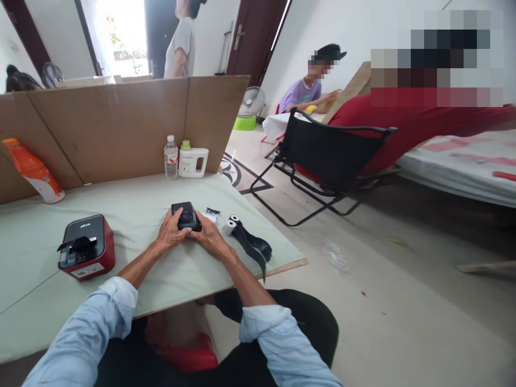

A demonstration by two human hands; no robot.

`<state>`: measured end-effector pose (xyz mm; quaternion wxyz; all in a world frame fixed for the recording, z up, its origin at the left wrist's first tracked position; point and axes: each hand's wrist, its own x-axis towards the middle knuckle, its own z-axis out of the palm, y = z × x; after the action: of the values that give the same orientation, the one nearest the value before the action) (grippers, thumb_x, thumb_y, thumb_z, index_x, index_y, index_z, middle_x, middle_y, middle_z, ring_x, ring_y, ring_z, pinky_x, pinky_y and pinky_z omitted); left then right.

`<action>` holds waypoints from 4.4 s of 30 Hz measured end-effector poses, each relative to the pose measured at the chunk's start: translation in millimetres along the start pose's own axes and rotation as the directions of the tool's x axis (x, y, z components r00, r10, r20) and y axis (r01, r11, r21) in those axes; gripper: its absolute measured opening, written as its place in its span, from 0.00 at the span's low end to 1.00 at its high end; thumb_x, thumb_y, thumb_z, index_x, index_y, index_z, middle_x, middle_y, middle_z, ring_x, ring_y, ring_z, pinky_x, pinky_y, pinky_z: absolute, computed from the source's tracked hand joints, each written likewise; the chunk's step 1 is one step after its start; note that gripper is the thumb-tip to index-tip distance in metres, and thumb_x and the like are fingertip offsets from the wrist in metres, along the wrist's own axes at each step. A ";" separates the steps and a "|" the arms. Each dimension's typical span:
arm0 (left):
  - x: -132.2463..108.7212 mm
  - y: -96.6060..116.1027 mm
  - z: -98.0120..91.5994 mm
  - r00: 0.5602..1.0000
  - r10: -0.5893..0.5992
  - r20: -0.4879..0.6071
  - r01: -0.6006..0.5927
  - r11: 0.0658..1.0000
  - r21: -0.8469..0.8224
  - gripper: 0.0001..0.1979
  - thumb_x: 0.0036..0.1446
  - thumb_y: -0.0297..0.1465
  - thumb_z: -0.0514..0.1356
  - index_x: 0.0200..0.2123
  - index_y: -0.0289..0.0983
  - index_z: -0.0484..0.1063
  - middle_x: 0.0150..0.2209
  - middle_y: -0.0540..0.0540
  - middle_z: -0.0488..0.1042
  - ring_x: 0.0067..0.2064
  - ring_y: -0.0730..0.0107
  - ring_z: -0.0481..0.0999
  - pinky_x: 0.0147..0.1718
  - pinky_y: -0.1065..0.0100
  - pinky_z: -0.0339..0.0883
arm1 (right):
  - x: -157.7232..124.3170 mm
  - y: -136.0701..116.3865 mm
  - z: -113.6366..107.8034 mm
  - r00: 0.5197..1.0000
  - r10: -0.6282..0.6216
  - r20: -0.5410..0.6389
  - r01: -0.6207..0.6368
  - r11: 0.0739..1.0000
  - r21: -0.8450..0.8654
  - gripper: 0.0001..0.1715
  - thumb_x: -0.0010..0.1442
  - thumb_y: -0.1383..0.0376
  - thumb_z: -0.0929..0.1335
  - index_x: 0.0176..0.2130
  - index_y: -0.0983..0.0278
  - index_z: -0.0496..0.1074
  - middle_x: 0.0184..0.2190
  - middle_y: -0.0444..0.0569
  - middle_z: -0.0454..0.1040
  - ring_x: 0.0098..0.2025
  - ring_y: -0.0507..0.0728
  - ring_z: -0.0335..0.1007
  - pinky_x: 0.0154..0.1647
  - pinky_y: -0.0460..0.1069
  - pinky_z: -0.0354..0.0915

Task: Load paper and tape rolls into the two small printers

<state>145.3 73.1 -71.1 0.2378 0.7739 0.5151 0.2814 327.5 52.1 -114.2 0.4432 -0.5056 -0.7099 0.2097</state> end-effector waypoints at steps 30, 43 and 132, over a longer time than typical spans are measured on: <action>-218.8 -34.6 -186.0 0.632 -0.022 -0.775 0.128 0.989 0.076 0.34 0.57 0.36 0.68 0.66 0.38 0.66 0.69 0.33 0.64 0.71 0.44 0.63 0.68 0.43 0.62 | -42.6 -115.4 114.5 0.950 -0.259 0.175 0.234 0.960 0.153 0.45 0.64 0.46 0.73 0.71 0.62 0.63 0.67 0.63 0.69 0.67 0.70 0.67 0.69 0.68 0.64; -215.5 -78.1 -199.3 0.839 -0.439 -0.321 0.224 0.817 -0.532 0.42 0.47 0.51 0.72 0.61 0.34 0.72 0.56 0.37 0.80 0.58 0.46 0.78 0.60 0.49 0.70 | -14.7 -185.3 174.5 0.891 -0.260 0.373 0.074 0.893 0.445 0.46 0.58 0.55 0.77 0.69 0.59 0.60 0.62 0.53 0.74 0.61 0.67 0.72 0.62 0.62 0.67; -187.3 -43.6 -136.6 0.932 0.234 -0.277 -0.180 0.962 0.206 0.12 0.63 0.37 0.65 0.48 0.39 0.76 0.61 0.37 0.69 0.56 0.54 0.78 0.57 0.51 0.75 | -69.6 -96.4 94.0 0.969 -0.248 0.000 0.246 0.960 0.132 0.54 0.64 0.57 0.74 0.77 0.58 0.46 0.72 0.58 0.62 0.73 0.67 0.60 0.73 0.66 0.60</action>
<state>-34.8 -75.1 -35.9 0.0565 0.7907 0.4833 0.3716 203.8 -35.3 -120.1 0.4921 -0.3813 -0.7558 0.2031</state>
